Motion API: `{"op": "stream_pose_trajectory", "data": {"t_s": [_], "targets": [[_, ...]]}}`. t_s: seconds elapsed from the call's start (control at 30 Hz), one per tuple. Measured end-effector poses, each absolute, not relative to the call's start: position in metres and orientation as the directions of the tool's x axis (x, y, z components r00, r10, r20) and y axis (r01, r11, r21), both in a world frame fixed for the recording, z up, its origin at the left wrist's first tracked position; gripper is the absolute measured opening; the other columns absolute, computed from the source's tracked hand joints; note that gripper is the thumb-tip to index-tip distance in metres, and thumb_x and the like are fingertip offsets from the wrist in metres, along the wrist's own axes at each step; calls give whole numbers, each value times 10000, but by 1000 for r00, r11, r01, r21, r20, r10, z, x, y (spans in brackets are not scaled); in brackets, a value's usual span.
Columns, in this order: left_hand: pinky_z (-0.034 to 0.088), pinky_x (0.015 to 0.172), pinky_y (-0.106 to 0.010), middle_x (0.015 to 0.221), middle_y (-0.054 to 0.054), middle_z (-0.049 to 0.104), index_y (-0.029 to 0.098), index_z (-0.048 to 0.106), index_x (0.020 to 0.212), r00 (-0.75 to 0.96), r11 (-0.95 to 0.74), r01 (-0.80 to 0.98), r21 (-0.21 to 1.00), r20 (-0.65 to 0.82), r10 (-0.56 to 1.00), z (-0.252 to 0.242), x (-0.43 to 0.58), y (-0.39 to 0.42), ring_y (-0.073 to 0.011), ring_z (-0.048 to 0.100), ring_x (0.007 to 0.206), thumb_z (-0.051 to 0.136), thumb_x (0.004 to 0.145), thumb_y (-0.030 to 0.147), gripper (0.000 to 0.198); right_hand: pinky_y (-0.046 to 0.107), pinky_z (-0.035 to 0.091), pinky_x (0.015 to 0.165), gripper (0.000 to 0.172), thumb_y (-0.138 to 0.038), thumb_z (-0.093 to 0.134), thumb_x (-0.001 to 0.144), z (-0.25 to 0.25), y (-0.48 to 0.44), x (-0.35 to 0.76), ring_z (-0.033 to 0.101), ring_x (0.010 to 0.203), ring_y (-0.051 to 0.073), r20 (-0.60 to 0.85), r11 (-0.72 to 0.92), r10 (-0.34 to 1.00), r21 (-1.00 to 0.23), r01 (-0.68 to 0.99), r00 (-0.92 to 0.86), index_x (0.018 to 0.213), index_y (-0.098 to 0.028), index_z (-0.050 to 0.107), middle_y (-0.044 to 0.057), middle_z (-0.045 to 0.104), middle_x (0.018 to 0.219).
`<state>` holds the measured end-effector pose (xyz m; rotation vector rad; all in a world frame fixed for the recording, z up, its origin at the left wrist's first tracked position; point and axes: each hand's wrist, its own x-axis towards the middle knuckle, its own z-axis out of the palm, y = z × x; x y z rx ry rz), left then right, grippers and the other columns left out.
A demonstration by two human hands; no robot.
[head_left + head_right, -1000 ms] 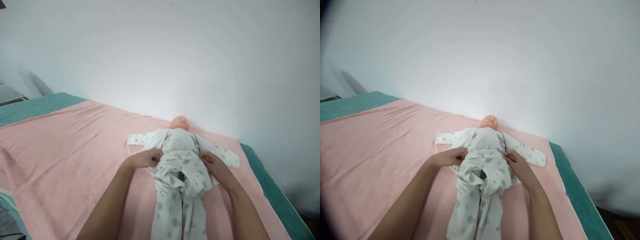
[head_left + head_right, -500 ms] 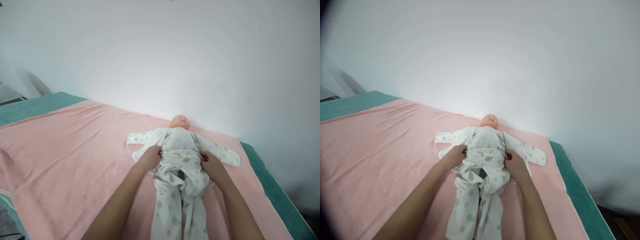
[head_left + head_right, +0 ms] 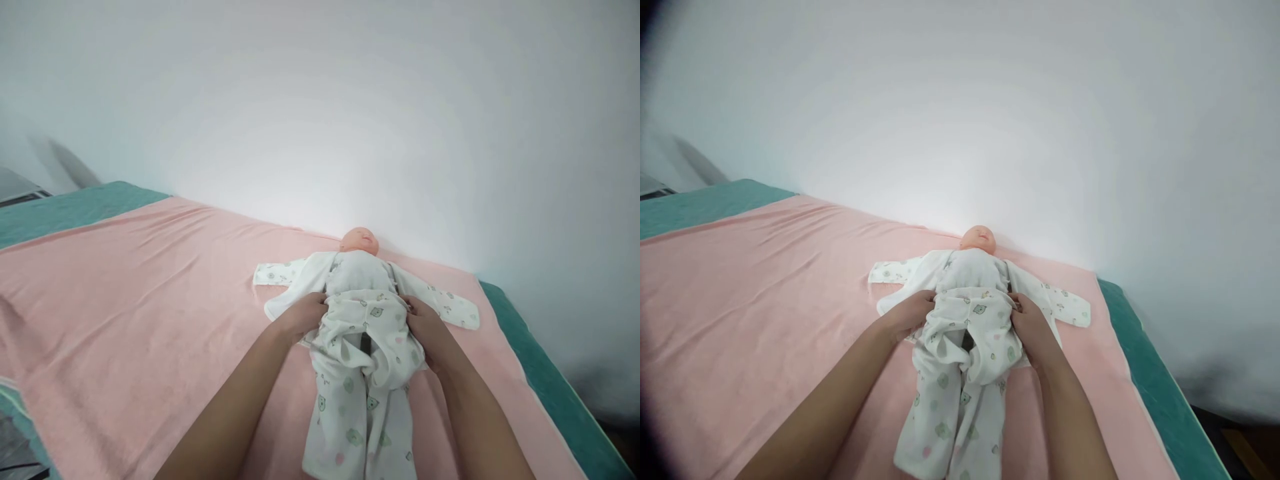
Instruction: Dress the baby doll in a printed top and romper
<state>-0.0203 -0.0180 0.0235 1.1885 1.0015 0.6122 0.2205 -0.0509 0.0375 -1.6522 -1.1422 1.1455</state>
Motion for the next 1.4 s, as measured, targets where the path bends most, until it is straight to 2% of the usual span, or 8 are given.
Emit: {"op": "stream_pose_trajectory", "data": {"t_s": [0.23, 0.47, 0.67, 0.8, 0.93, 1.07, 1.17, 1.4], "targets": [[520, 615, -283, 702, -76, 686, 115, 678, 808, 505, 456, -249, 854, -287, 814, -3, -14, -7, -199, 650, 681, 611, 550, 85, 268, 267, 462, 571, 343, -134, 638, 572, 18, -48, 225, 648, 678, 182, -288, -265, 952, -946, -186, 105, 901, -228, 660, 9, 724, 807], [514, 645, -288, 731, -66, 694, 122, 700, 850, 581, 345, -154, 926, -197, 790, 2, -31, -4, -194, 651, 702, 664, 613, 147, 241, 276, 483, 607, 290, -147, 694, 570, 10, -50, 231, 640, 685, 172, -252, -229, 966, -933, -277, 50, 846, -220, 644, 9, 701, 798], [497, 657, -269, 748, -25, 703, 153, 714, 819, 409, 126, 110, 986, -160, 898, 25, -56, -4, -175, 646, 714, 589, 721, 211, 170, 234, 406, 515, 186, -207, 695, 610, 3, -47, 234, 549, 586, 126, -242, -226, 964, -964, -138, 110, 779, -208, 618, -30, 617, 683], [495, 673, -280, 777, -15, 708, 181, 708, 814, 238, -6, 341, 940, -80, 968, 29, -54, -4, -186, 650, 750, 551, 738, 210, 177, 260, 429, 577, 174, -227, 656, 641, -1, -43, 236, 570, 679, 156, -107, -128, 970, -988, 81, 219, 812, -204, 636, -7, 640, 760], [510, 833, -335, 974, -41, 692, 196, 664, 897, 47, -304, 334, 892, 306, 951, 19, -33, -8, -200, 637, 937, 508, 712, 99, 261, 324, 470, 732, 108, -259, 613, 727, 13, -48, 225, 605, 806, 193, 183, 29, 891, -937, 349, 415, 821, -207, 625, 27, 669, 827], [429, 1025, -364, 1218, -58, 606, 209, 634, 1051, 161, -635, 183, 750, 615, 772, 14, -18, -15, -178, 541, 1177, 381, 680, -20, 504, 351, 465, 868, 169, -340, 602, 819, 36, -59, 199, 601, 963, 200, 375, 239, 887, -872, 427, 269, 952, -242, 637, 40, 650, 1014], [418, 1034, -345, 1269, -41, 582, 231, 639, 1128, 288, -589, 143, 796, 536, 794, 18, -21, -19, -183, 515, 1213, 380, 671, -27, 585, 380, 418, 980, 206, -386, 599, 841, 41, -62, 190, 519, 1131, 218, 421, 319, 904, -784, 533, 79, 1002, -273, 662, 44, 574, 1175], [475, 793, -274, 1328, -57, 510, 255, 673, 1080, 437, -486, 271, 831, 344, 831, 29, -26, -23, -158, 598, 903, 595, 821, 306, 275, 438, 365, 1009, 157, -418, 616, 813, 44, -55, 197, 420, 1190, 265, 349, 312, 931, -619, 721, -104, 841, -265, 642, 38, 519, 1276]]}}
